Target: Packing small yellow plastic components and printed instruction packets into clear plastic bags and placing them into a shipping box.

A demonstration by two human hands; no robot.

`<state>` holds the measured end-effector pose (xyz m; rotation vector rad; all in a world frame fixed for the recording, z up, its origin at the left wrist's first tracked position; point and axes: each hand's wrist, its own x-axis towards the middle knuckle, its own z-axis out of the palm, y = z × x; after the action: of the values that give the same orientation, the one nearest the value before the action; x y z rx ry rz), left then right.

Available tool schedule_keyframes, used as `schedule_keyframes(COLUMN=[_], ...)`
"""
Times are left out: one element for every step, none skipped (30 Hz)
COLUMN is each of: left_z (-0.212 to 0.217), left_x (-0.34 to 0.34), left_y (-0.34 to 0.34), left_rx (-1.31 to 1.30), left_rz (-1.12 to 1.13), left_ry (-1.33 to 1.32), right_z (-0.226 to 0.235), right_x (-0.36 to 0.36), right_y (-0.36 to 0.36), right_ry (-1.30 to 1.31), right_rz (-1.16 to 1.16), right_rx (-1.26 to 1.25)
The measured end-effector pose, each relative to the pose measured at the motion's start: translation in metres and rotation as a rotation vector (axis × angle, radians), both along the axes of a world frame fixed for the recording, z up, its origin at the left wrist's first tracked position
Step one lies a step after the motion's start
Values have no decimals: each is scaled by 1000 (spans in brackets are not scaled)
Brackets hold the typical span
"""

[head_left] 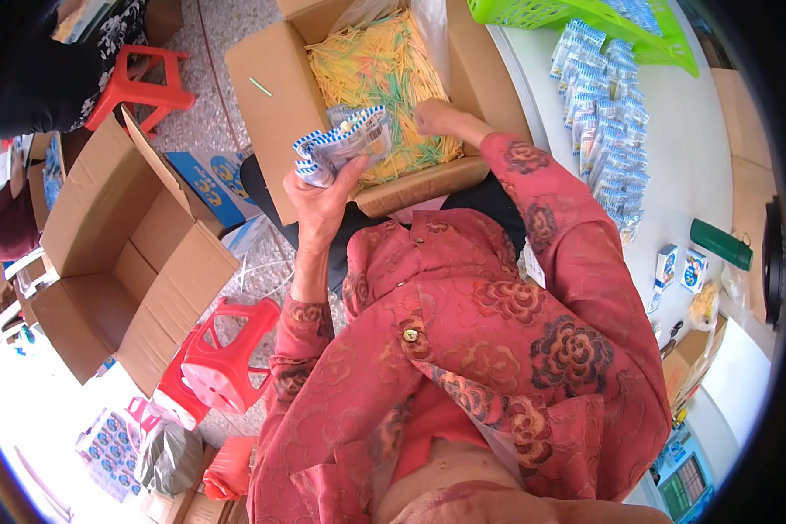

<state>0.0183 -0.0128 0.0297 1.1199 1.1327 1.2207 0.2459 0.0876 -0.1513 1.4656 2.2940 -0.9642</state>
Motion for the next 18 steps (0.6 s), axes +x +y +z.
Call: schedule_keyframes(left_z=[-2, -4, -4, -4, -4, -3, -3, -3, -3, -3, -3, -3, -4, -4, -4, -4, -4, -5], left_x=[-3, -4, -5, -6, -7, -7, -6, -5, -5, -5, -5, -5, -4, -3, -2, -2, -1, -1], left_y=[-2, -3, -4, -5, -6, -6, -7, -7, -7, -7, -6, -6, -6, -5, -5, -5, -4, -4], left_rx=[-6, -13, -17, -33, -49, -54, -35, -15, -18, -4, 11, 9, 22, 36, 35, 29, 24, 23], left_rz=[20, 33, 35, 27, 21, 25, 30, 34, 36, 25, 14, 16, 18, 17, 16, 6, -3, -5], left_ry=[-2, -4, -4, -1, 3, 4, -14, -33, -33, -42, -52, -52, -52, -54, -55, -41, -28, -27], right_z=[-3, -8, -13, -17, -17, -17, -17, -17, -17, -16, -17, -19, -20, -25, -30, -35, -39, -43], right_x=[-10, -15, -20, -22, -27, -31, -33, -35, -36, -36, -35, -34, -35, -34, -33, -34, -36, -36], right_y=[-7, -13, -19, -21, -24, -26, -27, -27, -27, -29, -30, -32, -32, -33, -34, -34, -35, -35], right_ry=[-94, -190, -209, -209, -257, -305, -305, -320, -334, -335, -315, -294, -294, -264, -234, -234, -229, -224], right_rz=[-6, -19, -4, -2, -51, -101, -98, -96, -94, -91, -45, 0, 3, 62, 121, 120, 115, 110], right_rx=[2, 4, 82, 77, 69, 62, 58, 52, 46, 43, 27, 10, 9, 26, 43, 42, 56, 71])
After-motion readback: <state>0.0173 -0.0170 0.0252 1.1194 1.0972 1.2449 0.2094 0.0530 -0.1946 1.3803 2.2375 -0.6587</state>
